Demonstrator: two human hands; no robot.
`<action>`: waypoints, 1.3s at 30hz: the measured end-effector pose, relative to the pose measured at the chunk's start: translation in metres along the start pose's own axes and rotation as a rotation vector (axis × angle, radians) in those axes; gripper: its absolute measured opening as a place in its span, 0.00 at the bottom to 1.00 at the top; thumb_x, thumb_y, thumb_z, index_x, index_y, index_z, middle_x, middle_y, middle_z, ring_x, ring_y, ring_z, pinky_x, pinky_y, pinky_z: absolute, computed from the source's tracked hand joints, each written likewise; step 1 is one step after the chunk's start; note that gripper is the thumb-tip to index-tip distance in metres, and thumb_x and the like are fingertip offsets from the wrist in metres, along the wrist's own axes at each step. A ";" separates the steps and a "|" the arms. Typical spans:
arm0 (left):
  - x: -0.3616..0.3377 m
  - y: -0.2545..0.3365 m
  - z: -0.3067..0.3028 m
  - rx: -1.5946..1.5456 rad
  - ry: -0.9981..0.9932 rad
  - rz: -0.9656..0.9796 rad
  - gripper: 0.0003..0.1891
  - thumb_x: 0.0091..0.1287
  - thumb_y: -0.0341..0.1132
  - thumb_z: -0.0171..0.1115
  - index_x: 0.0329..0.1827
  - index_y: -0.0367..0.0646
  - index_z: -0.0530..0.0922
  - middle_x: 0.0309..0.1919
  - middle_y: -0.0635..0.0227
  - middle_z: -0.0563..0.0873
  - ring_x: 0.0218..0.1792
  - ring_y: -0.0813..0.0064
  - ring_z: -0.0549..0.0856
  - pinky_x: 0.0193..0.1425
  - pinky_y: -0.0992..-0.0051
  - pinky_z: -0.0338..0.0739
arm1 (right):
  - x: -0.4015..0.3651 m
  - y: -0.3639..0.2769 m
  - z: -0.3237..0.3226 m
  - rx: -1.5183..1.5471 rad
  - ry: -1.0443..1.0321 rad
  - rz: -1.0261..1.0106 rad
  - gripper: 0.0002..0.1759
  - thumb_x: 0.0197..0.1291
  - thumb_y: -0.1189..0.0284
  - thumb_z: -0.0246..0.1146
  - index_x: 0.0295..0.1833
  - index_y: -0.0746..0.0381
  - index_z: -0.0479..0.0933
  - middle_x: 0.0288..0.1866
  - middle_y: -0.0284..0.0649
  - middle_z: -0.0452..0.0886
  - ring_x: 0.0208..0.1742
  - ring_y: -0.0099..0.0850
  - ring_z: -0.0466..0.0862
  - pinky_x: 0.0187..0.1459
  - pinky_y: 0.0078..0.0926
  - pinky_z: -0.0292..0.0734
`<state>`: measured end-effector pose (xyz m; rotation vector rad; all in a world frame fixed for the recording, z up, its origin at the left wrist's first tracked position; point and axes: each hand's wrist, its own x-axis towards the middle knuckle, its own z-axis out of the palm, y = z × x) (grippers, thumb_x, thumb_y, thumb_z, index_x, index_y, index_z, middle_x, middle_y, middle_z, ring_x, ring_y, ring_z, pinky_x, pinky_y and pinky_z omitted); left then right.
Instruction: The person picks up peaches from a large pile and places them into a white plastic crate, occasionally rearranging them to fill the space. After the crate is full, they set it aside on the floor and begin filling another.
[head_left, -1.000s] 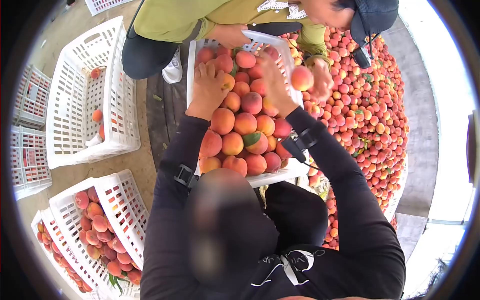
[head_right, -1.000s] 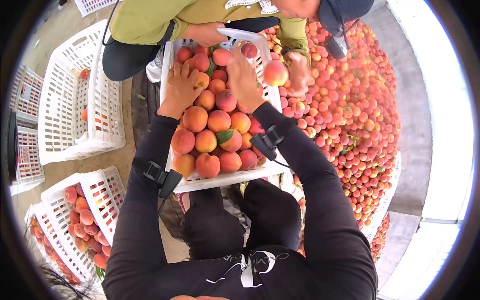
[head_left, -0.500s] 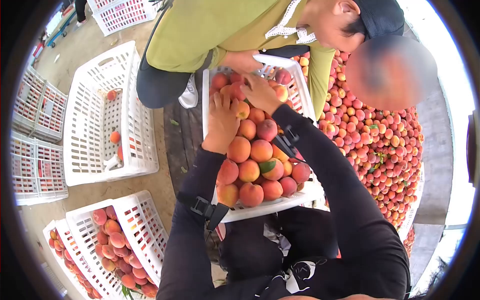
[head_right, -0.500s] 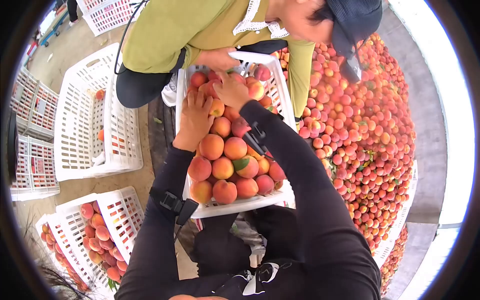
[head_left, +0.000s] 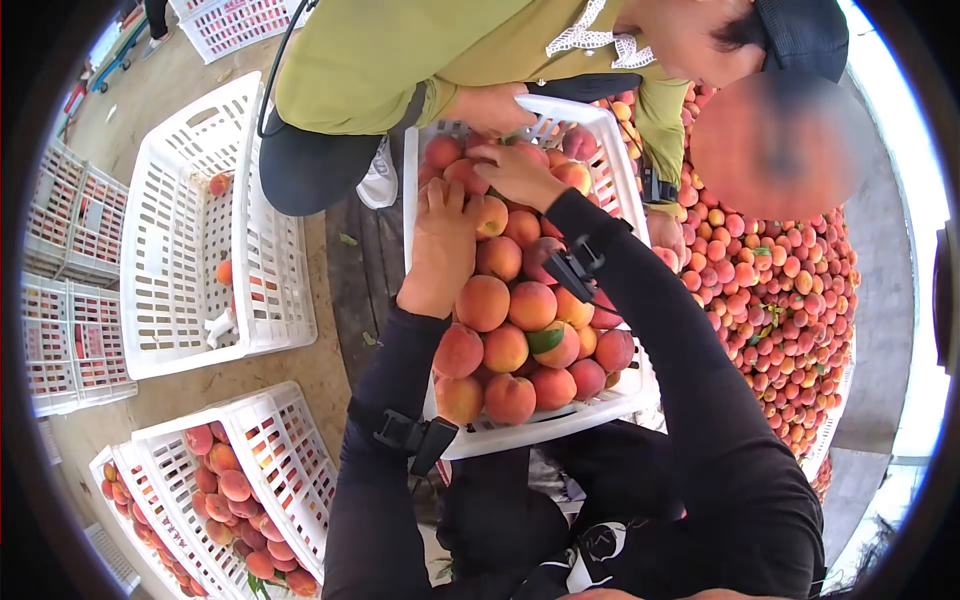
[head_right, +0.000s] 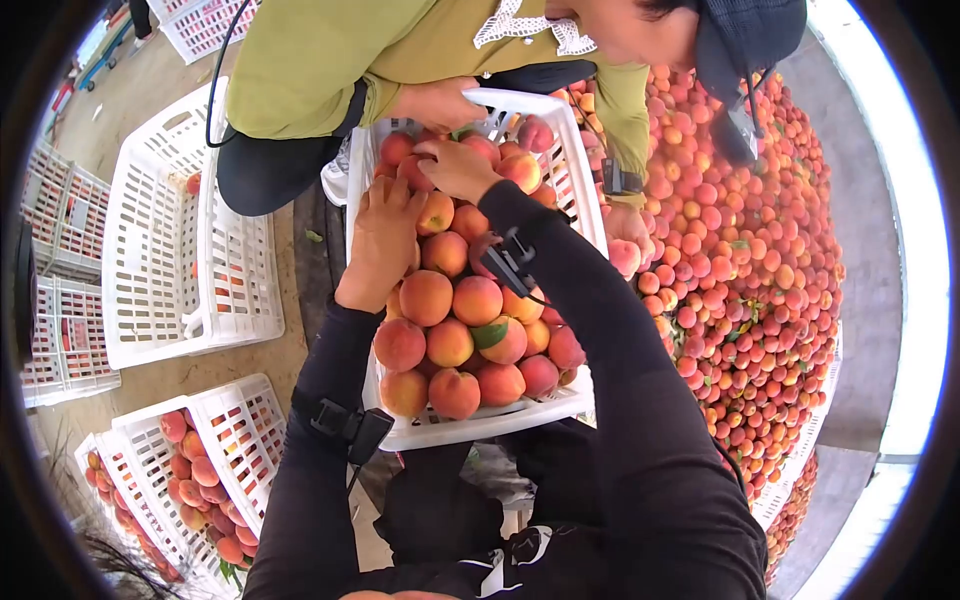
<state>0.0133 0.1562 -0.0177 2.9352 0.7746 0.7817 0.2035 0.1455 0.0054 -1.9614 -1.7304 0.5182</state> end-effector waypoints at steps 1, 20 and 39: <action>0.001 0.000 -0.001 -0.054 -0.028 -0.020 0.24 0.51 0.26 0.63 0.56 0.42 0.80 0.56 0.54 0.78 0.61 0.50 0.74 0.68 0.57 0.71 | -0.009 -0.007 -0.010 -0.097 -0.015 0.051 0.22 0.67 0.58 0.56 0.59 0.59 0.78 0.49 0.54 0.86 0.52 0.53 0.85 0.51 0.46 0.80; -0.005 0.000 0.013 0.150 0.029 0.003 0.21 0.64 0.34 0.56 0.60 0.44 0.80 0.58 0.56 0.78 0.63 0.51 0.73 0.70 0.56 0.70 | -0.072 -0.015 0.030 0.041 0.025 0.177 0.39 0.55 0.47 0.71 0.64 0.60 0.71 0.52 0.55 0.84 0.54 0.57 0.84 0.56 0.52 0.78; -0.001 0.001 -0.012 -0.011 -0.053 0.002 0.27 0.55 0.26 0.62 0.62 0.44 0.79 0.59 0.59 0.77 0.64 0.52 0.74 0.68 0.59 0.73 | -0.076 0.033 -0.042 -0.269 0.148 0.295 0.43 0.50 0.50 0.74 0.70 0.55 0.67 0.58 0.56 0.78 0.54 0.55 0.83 0.54 0.48 0.81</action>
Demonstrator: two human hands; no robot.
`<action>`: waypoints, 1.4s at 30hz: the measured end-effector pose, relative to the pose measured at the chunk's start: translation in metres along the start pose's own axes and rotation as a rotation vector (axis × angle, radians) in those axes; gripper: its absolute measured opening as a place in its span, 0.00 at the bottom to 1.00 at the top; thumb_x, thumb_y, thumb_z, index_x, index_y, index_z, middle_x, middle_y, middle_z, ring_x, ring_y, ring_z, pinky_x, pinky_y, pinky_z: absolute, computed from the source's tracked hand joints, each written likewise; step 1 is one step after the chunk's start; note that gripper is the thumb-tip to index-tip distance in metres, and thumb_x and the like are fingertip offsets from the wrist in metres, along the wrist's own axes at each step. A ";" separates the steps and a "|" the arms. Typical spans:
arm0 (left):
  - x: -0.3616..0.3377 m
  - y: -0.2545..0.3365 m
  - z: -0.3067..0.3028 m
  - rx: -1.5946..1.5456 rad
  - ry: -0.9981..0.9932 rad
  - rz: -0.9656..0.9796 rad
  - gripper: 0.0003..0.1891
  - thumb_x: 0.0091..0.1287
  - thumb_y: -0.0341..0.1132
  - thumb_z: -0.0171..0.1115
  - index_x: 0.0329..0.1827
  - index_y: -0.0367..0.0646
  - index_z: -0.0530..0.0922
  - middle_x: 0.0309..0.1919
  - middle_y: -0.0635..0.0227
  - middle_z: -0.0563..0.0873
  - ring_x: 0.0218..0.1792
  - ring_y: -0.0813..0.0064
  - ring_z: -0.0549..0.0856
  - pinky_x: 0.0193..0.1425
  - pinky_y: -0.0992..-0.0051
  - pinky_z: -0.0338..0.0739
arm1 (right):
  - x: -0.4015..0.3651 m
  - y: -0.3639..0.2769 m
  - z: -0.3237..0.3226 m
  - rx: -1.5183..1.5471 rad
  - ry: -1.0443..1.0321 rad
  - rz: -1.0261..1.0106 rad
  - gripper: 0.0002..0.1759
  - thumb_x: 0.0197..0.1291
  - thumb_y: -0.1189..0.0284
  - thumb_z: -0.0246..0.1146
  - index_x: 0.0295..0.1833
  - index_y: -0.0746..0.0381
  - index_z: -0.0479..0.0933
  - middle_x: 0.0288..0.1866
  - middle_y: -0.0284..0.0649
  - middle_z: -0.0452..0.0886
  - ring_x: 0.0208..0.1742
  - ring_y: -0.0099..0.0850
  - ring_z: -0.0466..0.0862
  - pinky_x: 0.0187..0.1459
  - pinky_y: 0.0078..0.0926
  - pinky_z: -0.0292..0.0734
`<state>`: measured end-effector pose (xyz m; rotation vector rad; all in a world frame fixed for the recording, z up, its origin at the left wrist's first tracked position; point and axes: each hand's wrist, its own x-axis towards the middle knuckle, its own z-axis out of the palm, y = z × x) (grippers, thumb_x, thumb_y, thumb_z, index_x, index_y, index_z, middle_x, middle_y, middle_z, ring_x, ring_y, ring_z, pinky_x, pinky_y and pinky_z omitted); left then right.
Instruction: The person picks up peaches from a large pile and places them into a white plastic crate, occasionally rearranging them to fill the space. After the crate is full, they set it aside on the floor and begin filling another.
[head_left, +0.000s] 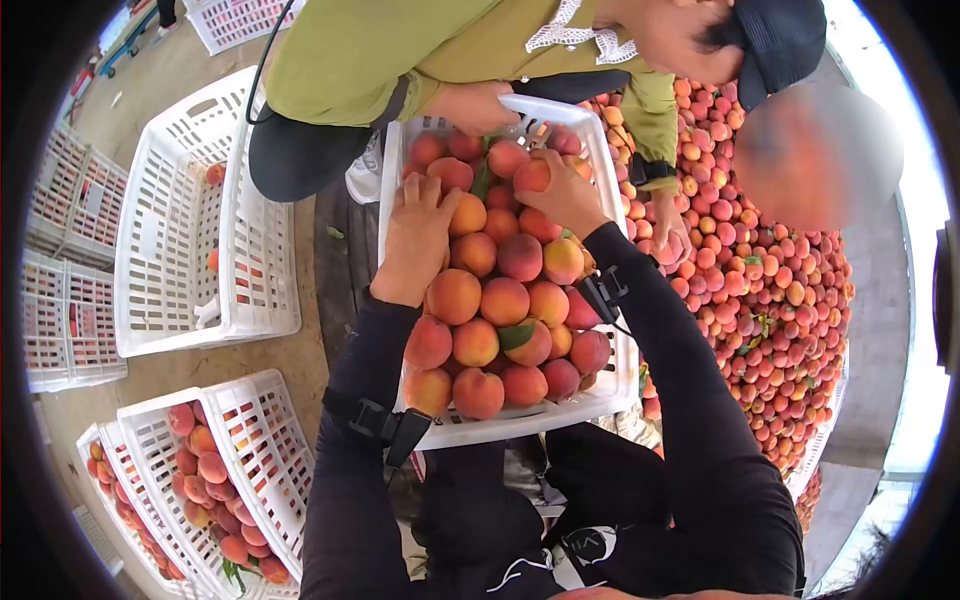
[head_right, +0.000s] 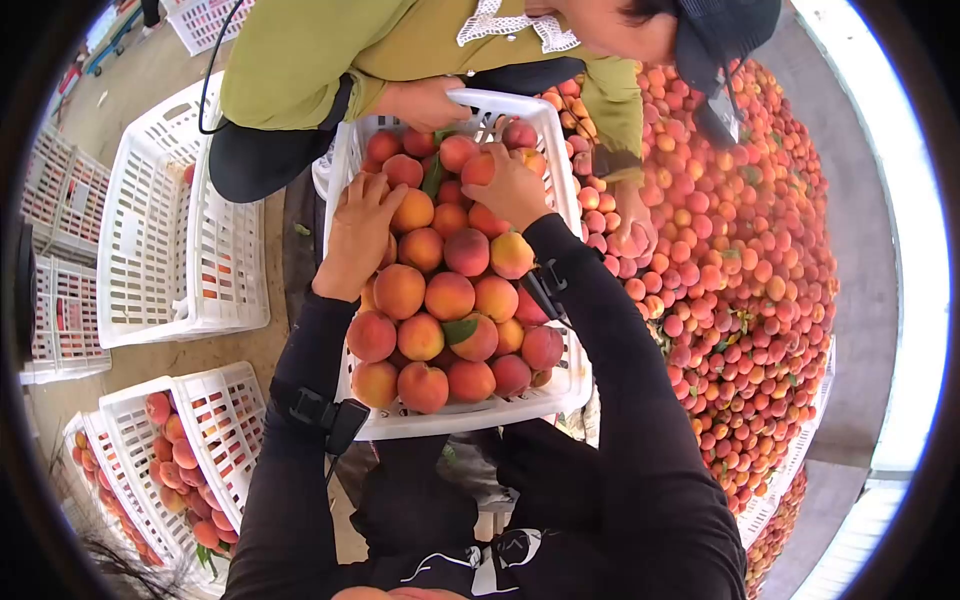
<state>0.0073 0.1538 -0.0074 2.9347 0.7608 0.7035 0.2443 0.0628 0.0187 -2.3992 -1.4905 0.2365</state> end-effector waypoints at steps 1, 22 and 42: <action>0.000 -0.002 0.001 0.002 0.004 -0.014 0.27 0.55 0.26 0.62 0.62 0.44 0.79 0.59 0.59 0.77 0.64 0.52 0.74 0.68 0.59 0.73 | 0.004 0.000 0.007 -0.005 -0.005 -0.013 0.43 0.50 0.50 0.74 0.70 0.55 0.67 0.58 0.56 0.78 0.54 0.55 0.83 0.54 0.48 0.81; 0.000 -0.003 0.007 0.057 -0.001 0.009 0.26 0.59 0.26 0.59 0.64 0.46 0.78 0.58 0.61 0.77 0.64 0.54 0.74 0.67 0.60 0.74 | -0.011 0.065 -0.042 0.524 0.021 -0.069 0.23 0.72 0.63 0.56 0.68 0.60 0.72 0.59 0.44 0.81 0.47 0.30 0.84 0.47 0.28 0.80; -0.001 -0.001 0.018 -0.011 0.060 -0.039 0.33 0.49 0.24 0.62 0.65 0.43 0.77 0.64 0.52 0.74 0.68 0.46 0.70 0.70 0.55 0.71 | 0.061 -0.092 0.040 0.383 0.100 -0.408 0.38 0.52 0.54 0.72 0.67 0.55 0.69 0.58 0.53 0.79 0.60 0.52 0.81 0.58 0.45 0.77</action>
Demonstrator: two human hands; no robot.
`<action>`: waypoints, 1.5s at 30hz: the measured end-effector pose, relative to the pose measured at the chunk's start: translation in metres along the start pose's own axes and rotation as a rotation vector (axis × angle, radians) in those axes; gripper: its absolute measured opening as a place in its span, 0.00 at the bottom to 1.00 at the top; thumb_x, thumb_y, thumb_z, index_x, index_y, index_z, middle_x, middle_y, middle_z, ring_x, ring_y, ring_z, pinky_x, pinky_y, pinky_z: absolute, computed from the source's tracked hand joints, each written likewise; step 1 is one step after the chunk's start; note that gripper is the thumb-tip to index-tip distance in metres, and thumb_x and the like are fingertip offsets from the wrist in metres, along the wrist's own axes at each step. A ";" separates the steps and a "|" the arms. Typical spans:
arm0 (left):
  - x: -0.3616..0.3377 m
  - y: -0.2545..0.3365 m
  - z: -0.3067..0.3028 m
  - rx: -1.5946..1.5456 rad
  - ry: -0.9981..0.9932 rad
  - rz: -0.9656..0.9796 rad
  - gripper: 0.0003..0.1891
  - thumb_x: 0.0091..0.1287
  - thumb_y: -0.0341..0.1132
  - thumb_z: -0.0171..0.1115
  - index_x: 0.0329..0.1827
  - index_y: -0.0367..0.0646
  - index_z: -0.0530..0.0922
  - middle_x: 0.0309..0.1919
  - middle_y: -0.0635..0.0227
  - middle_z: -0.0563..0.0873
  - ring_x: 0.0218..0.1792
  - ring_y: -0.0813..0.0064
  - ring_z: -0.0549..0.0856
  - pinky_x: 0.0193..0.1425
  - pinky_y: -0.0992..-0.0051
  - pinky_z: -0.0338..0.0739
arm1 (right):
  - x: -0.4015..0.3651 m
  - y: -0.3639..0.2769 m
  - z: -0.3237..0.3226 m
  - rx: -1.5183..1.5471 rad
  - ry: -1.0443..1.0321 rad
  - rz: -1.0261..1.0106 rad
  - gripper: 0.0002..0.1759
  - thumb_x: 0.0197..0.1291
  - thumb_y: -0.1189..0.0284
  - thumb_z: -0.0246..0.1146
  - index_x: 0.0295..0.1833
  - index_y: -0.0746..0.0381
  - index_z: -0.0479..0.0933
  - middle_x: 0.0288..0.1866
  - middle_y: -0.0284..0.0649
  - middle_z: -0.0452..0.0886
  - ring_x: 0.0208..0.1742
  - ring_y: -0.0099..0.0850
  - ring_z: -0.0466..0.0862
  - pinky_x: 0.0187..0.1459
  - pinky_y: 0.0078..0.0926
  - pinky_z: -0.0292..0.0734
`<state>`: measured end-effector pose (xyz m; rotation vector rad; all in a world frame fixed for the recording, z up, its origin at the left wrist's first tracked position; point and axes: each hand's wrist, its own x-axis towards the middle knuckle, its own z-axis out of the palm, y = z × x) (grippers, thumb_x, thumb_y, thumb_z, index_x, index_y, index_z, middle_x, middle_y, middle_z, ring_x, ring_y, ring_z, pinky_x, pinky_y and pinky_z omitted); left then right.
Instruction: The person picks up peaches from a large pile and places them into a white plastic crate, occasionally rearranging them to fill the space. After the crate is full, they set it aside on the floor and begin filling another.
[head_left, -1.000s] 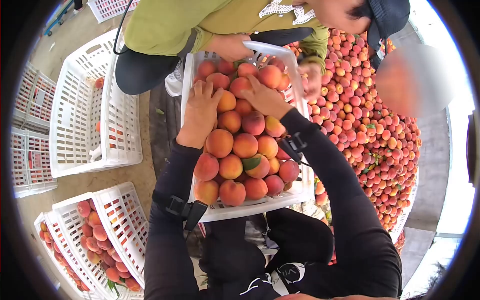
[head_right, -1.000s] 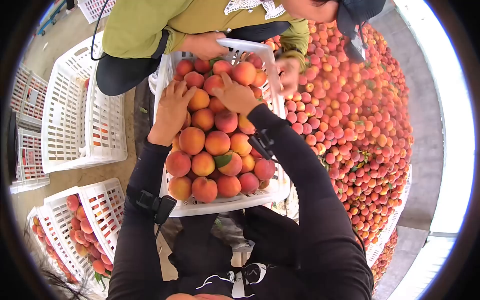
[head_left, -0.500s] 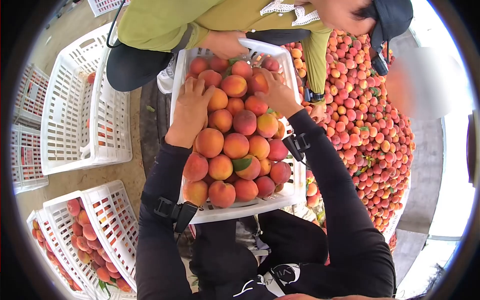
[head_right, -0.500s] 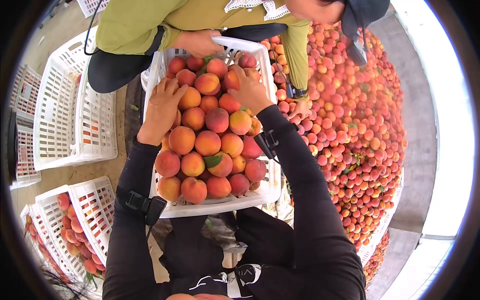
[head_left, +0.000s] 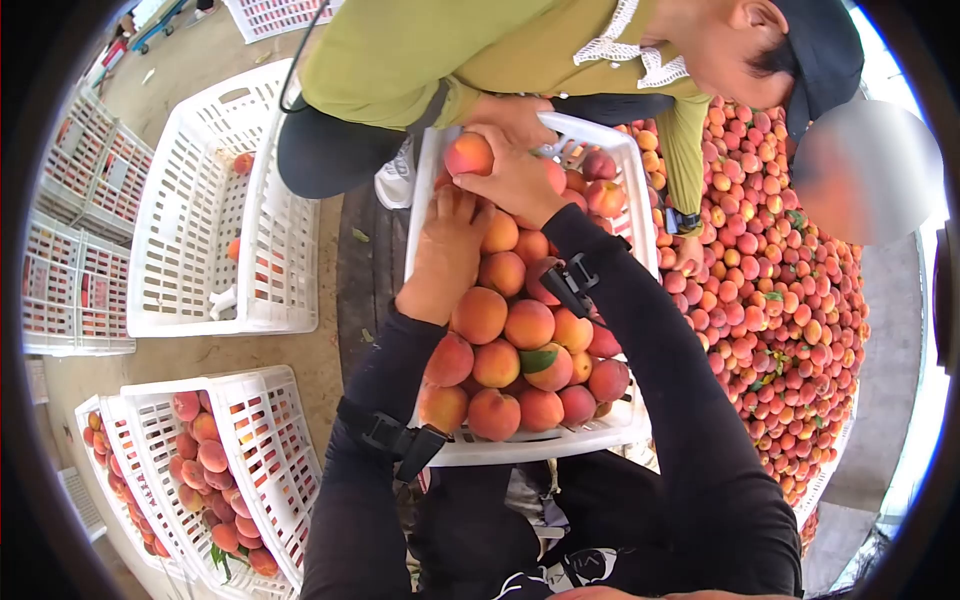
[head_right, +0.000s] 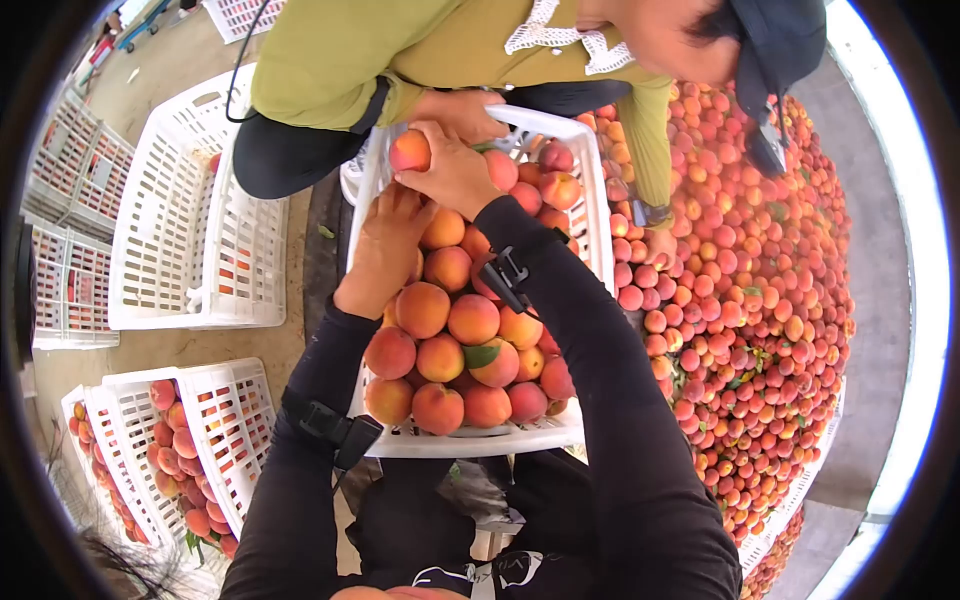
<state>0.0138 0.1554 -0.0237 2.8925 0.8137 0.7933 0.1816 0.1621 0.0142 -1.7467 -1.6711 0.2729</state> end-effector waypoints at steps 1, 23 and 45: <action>0.002 0.002 -0.001 0.013 0.006 -0.021 0.34 0.49 0.24 0.62 0.66 0.43 0.76 0.66 0.52 0.73 0.69 0.46 0.69 0.70 0.55 0.71 | 0.003 -0.005 0.011 -0.039 0.040 -0.029 0.37 0.52 0.55 0.71 0.67 0.54 0.69 0.59 0.53 0.79 0.60 0.52 0.81 0.58 0.46 0.77; 0.011 -0.015 -0.038 -0.188 -0.013 0.042 0.21 0.51 0.26 0.61 0.51 0.41 0.80 0.55 0.54 0.82 0.58 0.51 0.80 0.63 0.58 0.76 | 0.006 0.041 0.023 0.091 -0.123 0.111 0.31 0.69 0.53 0.56 0.69 0.61 0.70 0.61 0.57 0.80 0.59 0.56 0.80 0.62 0.46 0.74; 0.126 -0.024 0.049 -0.545 -0.265 0.241 0.17 0.66 0.35 0.60 0.58 0.47 0.82 0.53 0.56 0.85 0.55 0.55 0.84 0.58 0.59 0.78 | -0.083 0.084 -0.101 0.029 0.053 0.262 0.42 0.49 0.52 0.75 0.67 0.60 0.73 0.53 0.54 0.84 0.55 0.49 0.85 0.55 0.42 0.79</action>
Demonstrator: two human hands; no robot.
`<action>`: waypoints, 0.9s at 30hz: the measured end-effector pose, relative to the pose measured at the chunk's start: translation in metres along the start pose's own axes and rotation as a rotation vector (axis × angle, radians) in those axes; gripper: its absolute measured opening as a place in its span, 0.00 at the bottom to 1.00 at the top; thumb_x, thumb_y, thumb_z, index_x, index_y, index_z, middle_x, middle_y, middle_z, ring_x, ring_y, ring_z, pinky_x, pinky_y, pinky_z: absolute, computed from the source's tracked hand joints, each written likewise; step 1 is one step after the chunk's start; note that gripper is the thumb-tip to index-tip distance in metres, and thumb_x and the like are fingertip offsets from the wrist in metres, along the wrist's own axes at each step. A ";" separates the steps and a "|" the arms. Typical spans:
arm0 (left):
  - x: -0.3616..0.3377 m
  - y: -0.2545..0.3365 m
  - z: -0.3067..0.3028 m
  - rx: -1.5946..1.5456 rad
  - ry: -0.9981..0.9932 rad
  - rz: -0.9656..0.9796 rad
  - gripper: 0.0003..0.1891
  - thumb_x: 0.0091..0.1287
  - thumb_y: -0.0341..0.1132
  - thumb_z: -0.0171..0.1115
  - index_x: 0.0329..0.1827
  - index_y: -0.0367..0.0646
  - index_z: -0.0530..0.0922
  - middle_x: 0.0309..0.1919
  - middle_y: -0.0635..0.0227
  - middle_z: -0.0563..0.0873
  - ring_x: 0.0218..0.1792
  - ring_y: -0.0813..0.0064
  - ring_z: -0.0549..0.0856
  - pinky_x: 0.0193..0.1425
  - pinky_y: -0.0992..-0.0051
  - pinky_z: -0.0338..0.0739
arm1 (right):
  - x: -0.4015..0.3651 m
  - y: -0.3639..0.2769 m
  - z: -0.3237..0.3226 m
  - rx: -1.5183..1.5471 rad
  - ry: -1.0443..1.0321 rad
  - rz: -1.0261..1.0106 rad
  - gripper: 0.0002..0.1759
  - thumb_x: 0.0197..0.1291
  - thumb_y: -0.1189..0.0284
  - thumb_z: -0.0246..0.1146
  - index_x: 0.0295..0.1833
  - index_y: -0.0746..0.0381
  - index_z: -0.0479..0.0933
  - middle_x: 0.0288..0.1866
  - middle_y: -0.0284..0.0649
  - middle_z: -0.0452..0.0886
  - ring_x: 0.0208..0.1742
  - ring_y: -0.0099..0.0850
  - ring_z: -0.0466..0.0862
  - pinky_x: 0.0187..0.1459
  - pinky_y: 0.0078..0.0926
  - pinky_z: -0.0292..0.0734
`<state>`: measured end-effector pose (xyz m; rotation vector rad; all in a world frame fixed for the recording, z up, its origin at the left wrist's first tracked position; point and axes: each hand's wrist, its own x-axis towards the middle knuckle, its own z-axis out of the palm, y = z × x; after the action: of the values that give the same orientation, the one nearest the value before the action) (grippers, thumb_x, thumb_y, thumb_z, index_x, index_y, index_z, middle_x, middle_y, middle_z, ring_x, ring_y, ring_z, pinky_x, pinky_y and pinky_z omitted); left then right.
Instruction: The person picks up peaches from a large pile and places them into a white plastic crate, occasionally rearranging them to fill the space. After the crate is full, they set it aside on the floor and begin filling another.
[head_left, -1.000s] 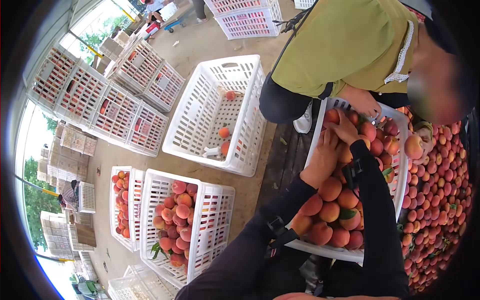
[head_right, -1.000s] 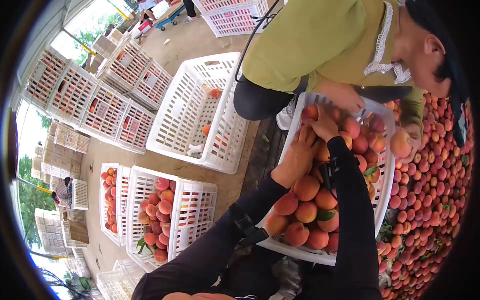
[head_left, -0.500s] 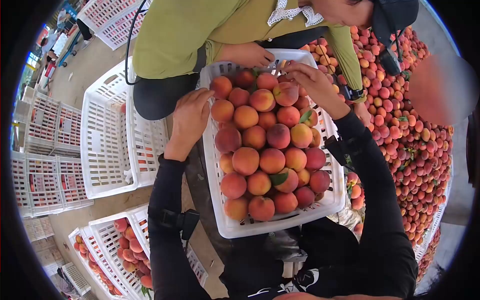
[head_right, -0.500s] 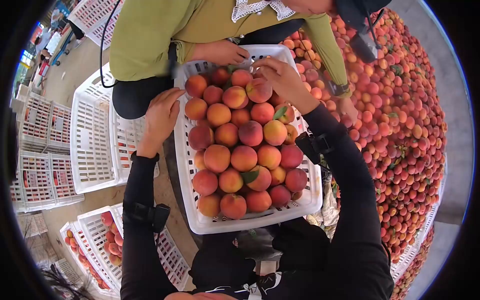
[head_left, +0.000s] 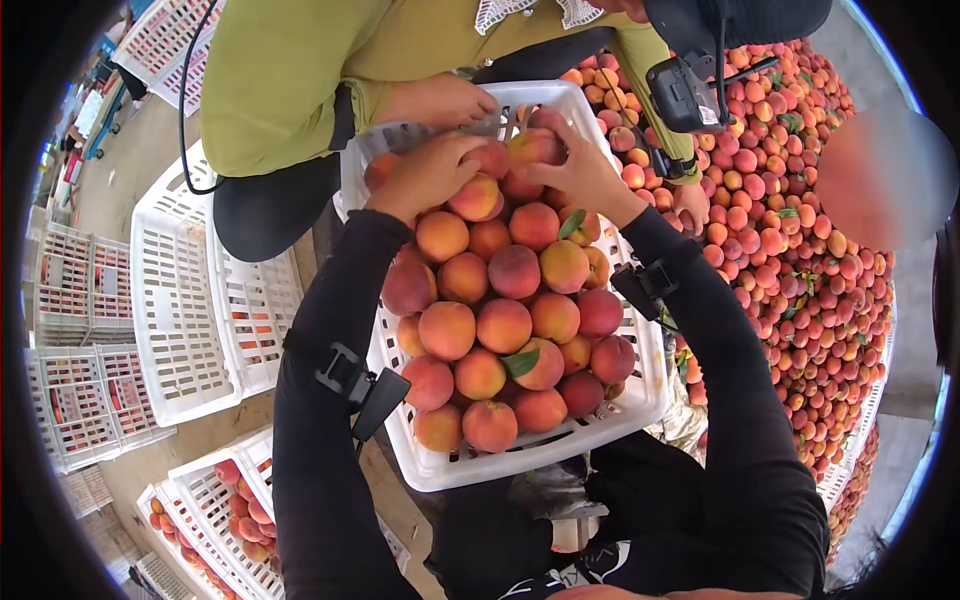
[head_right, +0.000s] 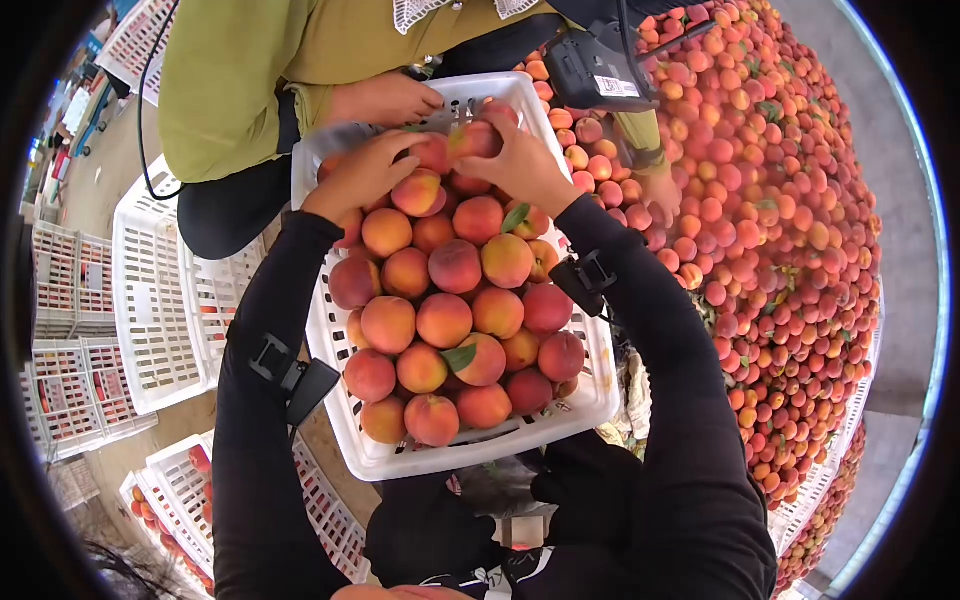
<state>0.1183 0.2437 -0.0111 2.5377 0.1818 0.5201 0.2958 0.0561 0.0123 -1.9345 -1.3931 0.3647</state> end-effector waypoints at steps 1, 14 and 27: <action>0.010 0.002 0.005 -0.002 0.001 -0.004 0.18 0.65 0.37 0.62 0.58 0.48 0.82 0.52 0.56 0.86 0.53 0.55 0.85 0.57 0.59 0.79 | 0.003 -0.002 -0.006 0.034 0.131 0.013 0.43 0.49 0.50 0.75 0.67 0.62 0.73 0.54 0.53 0.84 0.55 0.48 0.85 0.56 0.41 0.79; 0.033 0.015 0.027 0.236 0.003 -0.351 0.33 0.58 0.53 0.70 0.65 0.48 0.76 0.53 0.56 0.86 0.57 0.53 0.84 0.58 0.57 0.80 | 0.012 -0.008 -0.004 0.006 0.049 0.079 0.46 0.49 0.45 0.73 0.66 0.67 0.72 0.54 0.56 0.83 0.57 0.48 0.84 0.59 0.38 0.78; 0.013 -0.004 -0.022 0.120 -0.005 -0.272 0.30 0.67 0.50 0.67 0.68 0.46 0.76 0.60 0.54 0.84 0.61 0.57 0.83 0.64 0.65 0.76 | 0.017 -0.017 -0.005 -0.048 0.004 0.054 0.44 0.50 0.49 0.71 0.65 0.69 0.72 0.47 0.56 0.85 0.47 0.48 0.87 0.51 0.40 0.82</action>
<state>0.1215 0.2607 0.0082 2.5727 0.5622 0.4055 0.2936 0.0725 0.0308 -2.0143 -1.3612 0.3557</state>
